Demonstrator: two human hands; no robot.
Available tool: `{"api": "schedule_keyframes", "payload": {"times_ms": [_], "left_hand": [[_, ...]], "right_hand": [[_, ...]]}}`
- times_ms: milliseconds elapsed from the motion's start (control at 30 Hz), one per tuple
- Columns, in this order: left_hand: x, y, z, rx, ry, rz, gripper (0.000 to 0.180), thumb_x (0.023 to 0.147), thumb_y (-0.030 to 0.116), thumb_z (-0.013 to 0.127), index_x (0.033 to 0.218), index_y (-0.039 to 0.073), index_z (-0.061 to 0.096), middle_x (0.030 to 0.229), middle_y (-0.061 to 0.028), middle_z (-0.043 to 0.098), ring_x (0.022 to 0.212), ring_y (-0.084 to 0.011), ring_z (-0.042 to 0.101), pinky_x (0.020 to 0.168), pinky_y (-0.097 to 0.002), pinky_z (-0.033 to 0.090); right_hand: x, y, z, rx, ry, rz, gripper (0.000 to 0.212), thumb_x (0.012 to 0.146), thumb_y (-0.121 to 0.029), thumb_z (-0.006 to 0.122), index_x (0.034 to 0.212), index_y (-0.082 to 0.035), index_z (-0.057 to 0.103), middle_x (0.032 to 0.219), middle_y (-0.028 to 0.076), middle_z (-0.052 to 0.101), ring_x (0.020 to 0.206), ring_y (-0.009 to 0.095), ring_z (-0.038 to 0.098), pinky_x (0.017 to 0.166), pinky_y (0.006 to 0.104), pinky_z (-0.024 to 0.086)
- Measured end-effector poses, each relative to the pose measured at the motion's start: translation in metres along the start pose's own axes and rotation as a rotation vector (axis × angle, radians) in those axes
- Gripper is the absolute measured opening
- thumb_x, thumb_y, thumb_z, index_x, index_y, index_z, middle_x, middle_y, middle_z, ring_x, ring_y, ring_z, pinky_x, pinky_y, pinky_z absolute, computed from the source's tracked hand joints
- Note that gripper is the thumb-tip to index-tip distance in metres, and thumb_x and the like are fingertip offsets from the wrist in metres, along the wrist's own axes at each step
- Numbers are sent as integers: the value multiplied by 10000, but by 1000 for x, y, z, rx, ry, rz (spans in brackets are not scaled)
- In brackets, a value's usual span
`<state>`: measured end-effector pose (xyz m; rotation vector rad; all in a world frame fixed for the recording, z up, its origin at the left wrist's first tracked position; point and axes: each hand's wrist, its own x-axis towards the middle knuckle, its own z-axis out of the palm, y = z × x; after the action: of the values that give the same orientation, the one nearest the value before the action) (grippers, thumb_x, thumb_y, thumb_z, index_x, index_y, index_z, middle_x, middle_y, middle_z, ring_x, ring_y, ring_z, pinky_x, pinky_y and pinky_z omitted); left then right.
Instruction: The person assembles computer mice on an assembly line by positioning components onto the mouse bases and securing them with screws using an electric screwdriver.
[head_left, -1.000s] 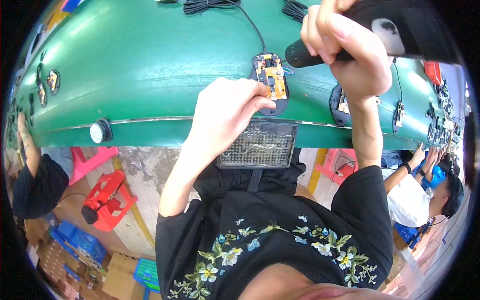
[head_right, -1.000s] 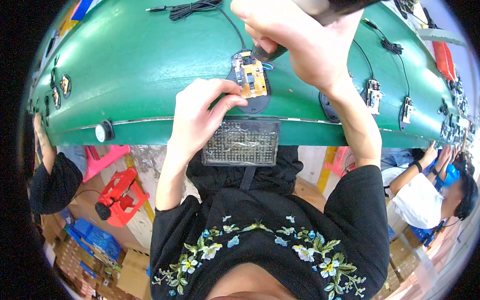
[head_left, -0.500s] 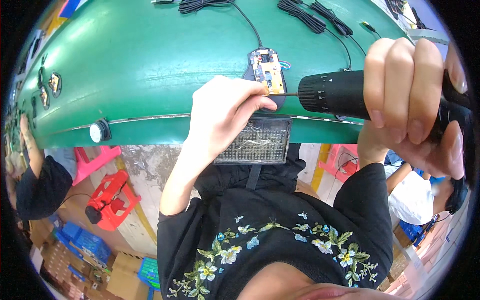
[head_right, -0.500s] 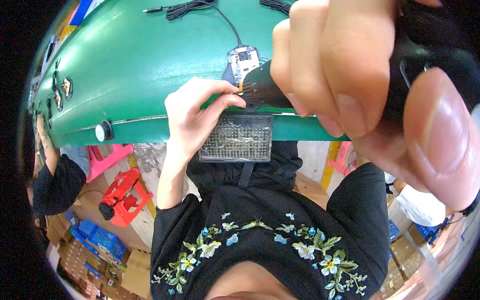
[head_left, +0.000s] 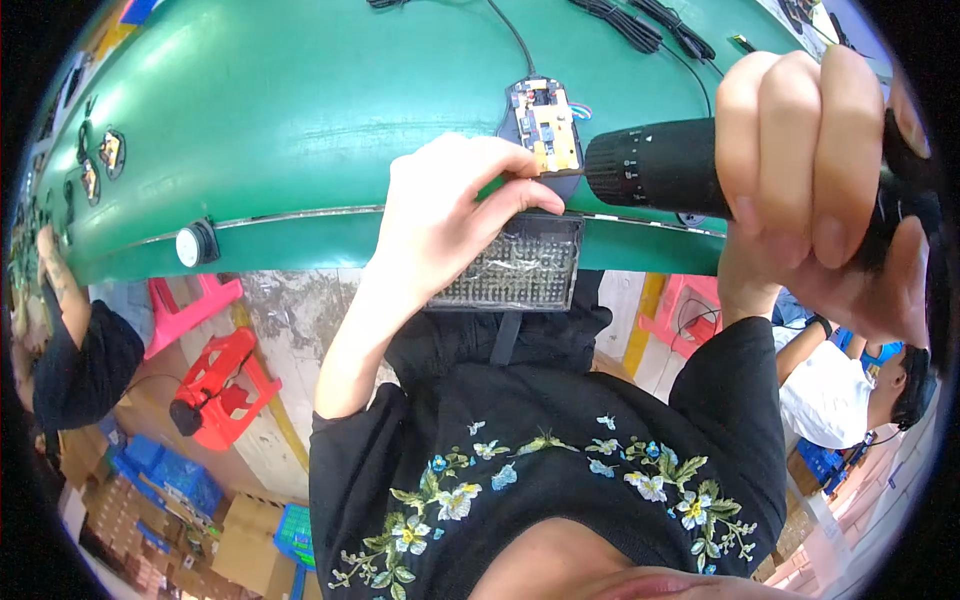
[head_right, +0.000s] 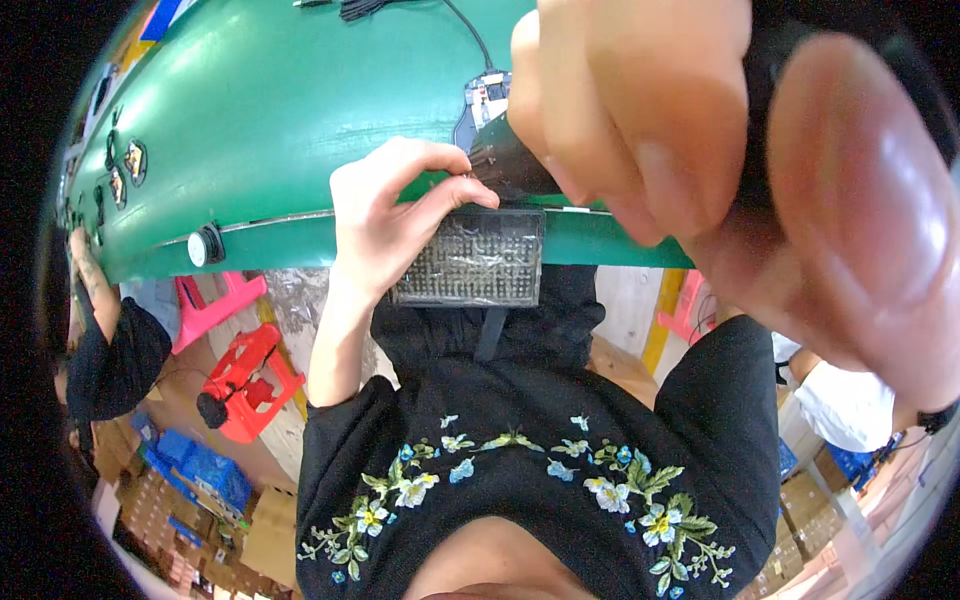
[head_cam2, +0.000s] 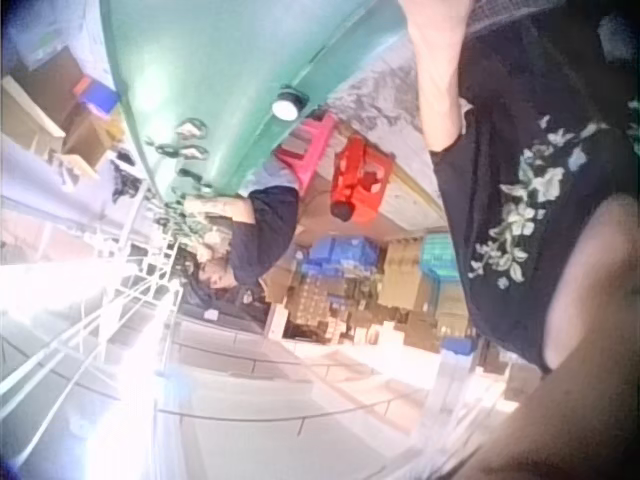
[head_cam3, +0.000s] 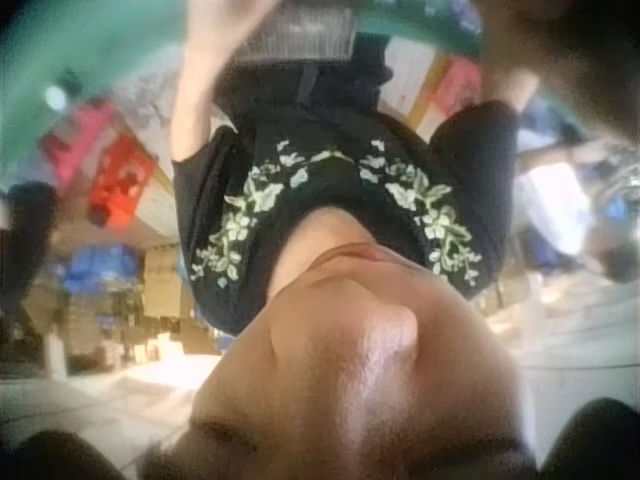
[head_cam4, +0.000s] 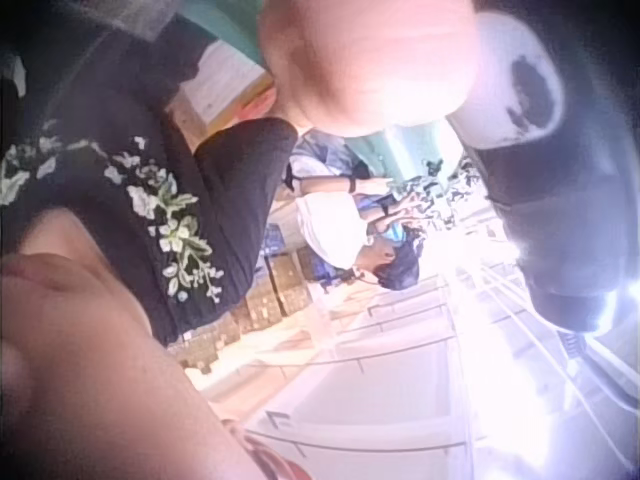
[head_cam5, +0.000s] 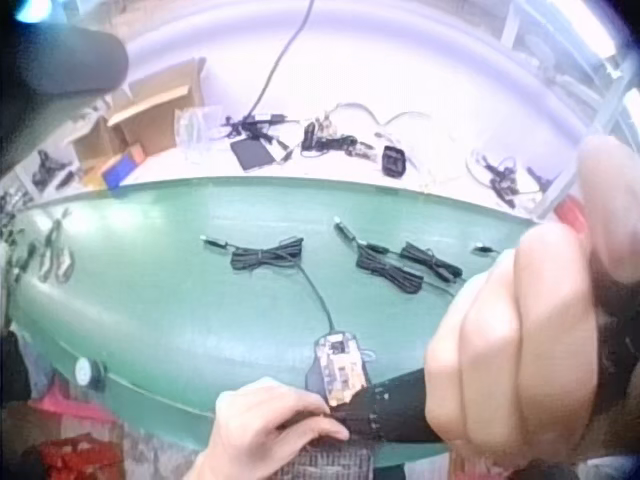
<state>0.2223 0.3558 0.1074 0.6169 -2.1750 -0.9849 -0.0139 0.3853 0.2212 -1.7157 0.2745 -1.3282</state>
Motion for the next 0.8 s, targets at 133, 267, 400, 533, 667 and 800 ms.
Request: {"api": "schedule_keyframes", "payload": {"times_ms": [133, 267, 400, 533, 667, 800], "left_hand": [[0, 2, -4, -9, 8, -15, 195, 742, 21, 850, 885, 5, 719, 818, -64, 730, 725, -184, 696, 698, -298, 549], [-2, 4, -6, 18, -5, -14, 227, 714, 26, 870, 881, 11, 717, 827, -65, 727, 750, -188, 697, 712, -303, 549], [-6, 2, -13, 48, 77, 50, 291, 691, 55, 892, 927, 19, 726, 919, -79, 736, 856, -204, 705, 785, -321, 553], [-15, 2, -20, 55, 48, -42, 333, 689, 80, 898, 978, 29, 740, 1068, -95, 715, 937, -236, 699, 822, -350, 556], [-20, -1, -15, 69, -11, -39, 347, 691, 92, 895, 1009, 66, 759, 1186, -88, 666, 979, -245, 683, 849, -368, 555], [-17, -1, -10, 70, 12, 11, 299, 703, 77, 881, 975, 81, 758, 1176, -77, 669, 1000, -235, 669, 902, -374, 525]], "right_hand": [[1, 2, 1, 7, -18, 21, 627, 867, -331, 690, 1396, -46, 515, 769, -72, 645, 589, 31, 604, 587, 179, 535], [2, 0, 2, 0, -32, 36, 615, 881, -335, 688, 1402, -57, 518, 780, -77, 640, 599, 23, 599, 590, 173, 529], [3, 3, 3, -26, -41, 55, 603, 895, -340, 686, 1408, -68, 521, 792, -81, 636, 609, 15, 594, 593, 167, 523], [4, 3, -1, -13, -58, 84, 587, 912, -346, 683, 1407, -77, 521, 799, -85, 629, 622, 9, 590, 597, 164, 517], [5, 3, -4, 20, -133, 33, 618, 896, -337, 706, 1399, -53, 484, 815, -57, 652, 639, 35, 620, 606, 179, 534], [6, 6, 3, 50, -68, 26, 628, 879, -314, 723, 1385, -42, 472, 822, -35, 666, 652, 54, 644, 624, 191, 552]]}}
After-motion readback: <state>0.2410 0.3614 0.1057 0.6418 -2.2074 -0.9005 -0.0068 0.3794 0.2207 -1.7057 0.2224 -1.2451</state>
